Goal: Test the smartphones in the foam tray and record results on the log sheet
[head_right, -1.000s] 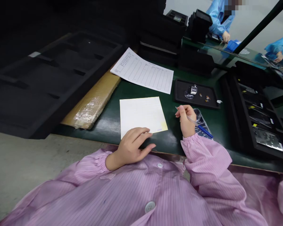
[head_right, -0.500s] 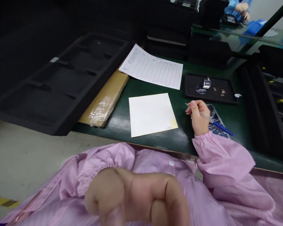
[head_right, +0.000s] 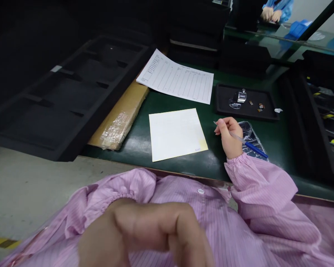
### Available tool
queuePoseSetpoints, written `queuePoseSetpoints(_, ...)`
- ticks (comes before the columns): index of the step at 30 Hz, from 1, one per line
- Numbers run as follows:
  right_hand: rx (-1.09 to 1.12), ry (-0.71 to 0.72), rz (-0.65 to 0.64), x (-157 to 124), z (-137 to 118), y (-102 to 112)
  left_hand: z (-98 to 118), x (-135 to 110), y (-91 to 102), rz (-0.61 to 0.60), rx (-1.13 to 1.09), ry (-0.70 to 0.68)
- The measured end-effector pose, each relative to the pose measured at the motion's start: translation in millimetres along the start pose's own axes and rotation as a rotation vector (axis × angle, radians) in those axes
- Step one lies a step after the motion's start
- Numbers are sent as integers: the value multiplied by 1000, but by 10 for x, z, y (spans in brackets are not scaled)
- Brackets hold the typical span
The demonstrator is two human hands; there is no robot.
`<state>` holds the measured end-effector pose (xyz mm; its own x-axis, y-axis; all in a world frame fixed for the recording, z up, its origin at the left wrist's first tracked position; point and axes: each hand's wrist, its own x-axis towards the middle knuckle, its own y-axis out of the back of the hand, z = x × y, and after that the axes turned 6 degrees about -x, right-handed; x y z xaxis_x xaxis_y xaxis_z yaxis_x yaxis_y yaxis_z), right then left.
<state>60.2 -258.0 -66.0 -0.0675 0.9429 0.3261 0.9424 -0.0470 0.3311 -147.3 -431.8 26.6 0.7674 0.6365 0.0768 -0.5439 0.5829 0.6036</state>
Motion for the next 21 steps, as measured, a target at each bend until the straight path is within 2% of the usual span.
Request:
queuePoseSetpoints(1, 14, -12, -7, -8, -8, -4, -54, 14, -12, 48, -8, -30)
queuePoseSetpoints(3, 65, -55, -26, -36, -36, -23, -216, 60, -78, 260, 35, -35)
queuePoseSetpoints(5, 131, -118, -72, -81, -82, -57, -441, 113, -185, 504, 226, 59)
queuePoseSetpoints(6, 161, -151, -109, -112, -111, -81, -562, 137, -245, 565, 354, 116)
queuePoseSetpoints(8, 180, -211, -199, -183, -175, -137, -777, 167, -353, 558, 551, 155)
queuePoseSetpoints(11, 97, -223, -274, -286, -260, -219, -946, 176, -447, 495, 662, 131)
queuePoseSetpoints(16, -41, -133, -300, -309, -291, -263, -943, 182, -446, 469, 731, 125)
queuePoseSetpoints(21, -146, -66, -251, -276, -256, -241, -977, 186, -451, 490, 773, 96)
